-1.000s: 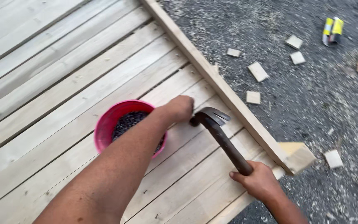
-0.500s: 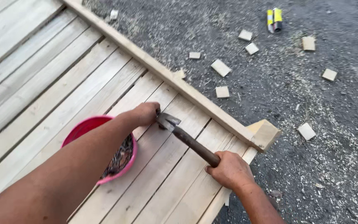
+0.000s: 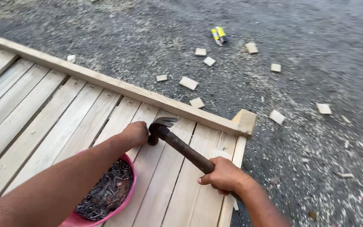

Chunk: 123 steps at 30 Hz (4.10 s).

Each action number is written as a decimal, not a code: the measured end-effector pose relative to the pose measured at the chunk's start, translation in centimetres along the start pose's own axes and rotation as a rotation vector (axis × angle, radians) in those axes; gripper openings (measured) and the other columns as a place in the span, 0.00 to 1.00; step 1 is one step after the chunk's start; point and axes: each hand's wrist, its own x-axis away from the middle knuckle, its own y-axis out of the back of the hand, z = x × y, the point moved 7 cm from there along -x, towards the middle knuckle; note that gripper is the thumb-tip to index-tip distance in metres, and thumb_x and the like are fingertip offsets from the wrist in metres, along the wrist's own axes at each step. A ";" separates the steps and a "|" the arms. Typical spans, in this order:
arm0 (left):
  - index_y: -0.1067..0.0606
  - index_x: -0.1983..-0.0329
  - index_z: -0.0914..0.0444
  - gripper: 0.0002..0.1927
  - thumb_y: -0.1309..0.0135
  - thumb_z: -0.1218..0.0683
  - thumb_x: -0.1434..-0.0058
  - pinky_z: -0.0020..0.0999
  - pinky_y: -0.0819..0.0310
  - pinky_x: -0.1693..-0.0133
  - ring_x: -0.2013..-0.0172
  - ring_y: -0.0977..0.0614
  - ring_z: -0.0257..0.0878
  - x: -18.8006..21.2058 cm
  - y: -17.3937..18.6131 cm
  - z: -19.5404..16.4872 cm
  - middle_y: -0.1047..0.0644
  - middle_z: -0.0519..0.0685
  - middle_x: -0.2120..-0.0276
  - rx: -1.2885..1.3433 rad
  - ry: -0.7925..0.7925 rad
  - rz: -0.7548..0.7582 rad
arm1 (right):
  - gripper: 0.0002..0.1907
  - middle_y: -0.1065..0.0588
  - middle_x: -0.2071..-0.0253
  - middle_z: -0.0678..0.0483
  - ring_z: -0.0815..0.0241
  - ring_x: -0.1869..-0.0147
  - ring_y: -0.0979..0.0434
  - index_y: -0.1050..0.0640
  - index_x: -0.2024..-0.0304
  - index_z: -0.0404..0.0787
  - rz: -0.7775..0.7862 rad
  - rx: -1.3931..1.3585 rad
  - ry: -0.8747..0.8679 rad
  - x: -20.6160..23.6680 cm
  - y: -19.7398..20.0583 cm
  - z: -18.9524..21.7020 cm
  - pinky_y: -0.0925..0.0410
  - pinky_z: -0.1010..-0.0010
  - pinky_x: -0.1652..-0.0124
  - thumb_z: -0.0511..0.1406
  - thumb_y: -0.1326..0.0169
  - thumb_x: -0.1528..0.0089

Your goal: The person hammers nails into a wooden frame using a hammer. They repeatedly pick nails from a pink bucket and drive them into the wood slats, working along the edge of the frame.

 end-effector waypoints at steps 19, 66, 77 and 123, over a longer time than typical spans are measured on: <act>0.19 0.64 0.68 0.14 0.40 0.52 0.44 0.37 0.21 0.63 0.65 0.15 0.47 9.9 3.4 -1.3 0.18 0.59 0.67 0.342 0.157 0.084 | 0.16 0.34 0.82 0.53 0.60 0.85 0.35 0.29 0.61 0.38 -0.281 -0.650 -0.159 7.8 -16.7 1.2 0.41 0.63 0.84 0.37 0.34 0.40; 0.15 0.62 0.49 0.07 0.38 0.49 0.44 0.39 0.21 0.53 0.58 0.16 0.45 5.5 5.2 -5.8 0.16 0.45 0.59 0.468 -0.295 -0.461 | 0.27 0.19 0.67 0.46 0.56 0.58 0.16 0.20 0.51 0.36 -0.580 -0.240 -0.254 5.7 -13.1 -4.6 0.27 0.67 0.50 0.48 0.34 0.44; 0.15 0.61 0.47 0.07 0.38 0.49 0.43 0.40 0.24 0.50 0.53 0.19 0.43 5.8 4.6 -6.4 0.19 0.41 0.55 0.355 -0.278 -0.441 | 0.24 0.22 0.69 0.50 0.56 0.60 0.19 0.22 0.51 0.39 -0.527 -0.216 -0.245 6.4 -12.1 -1.1 0.26 0.63 0.52 0.49 0.38 0.39; 0.18 0.60 0.63 0.12 0.39 0.53 0.44 0.47 0.20 0.50 0.54 0.17 0.55 24.9 4.1 -0.8 0.18 0.60 0.58 -0.246 -0.276 -0.009 | 0.21 0.19 0.67 0.47 0.51 0.60 0.17 0.20 0.58 0.42 -0.647 0.046 0.025 8.6 -8.9 3.4 0.27 0.59 0.56 0.49 0.35 0.44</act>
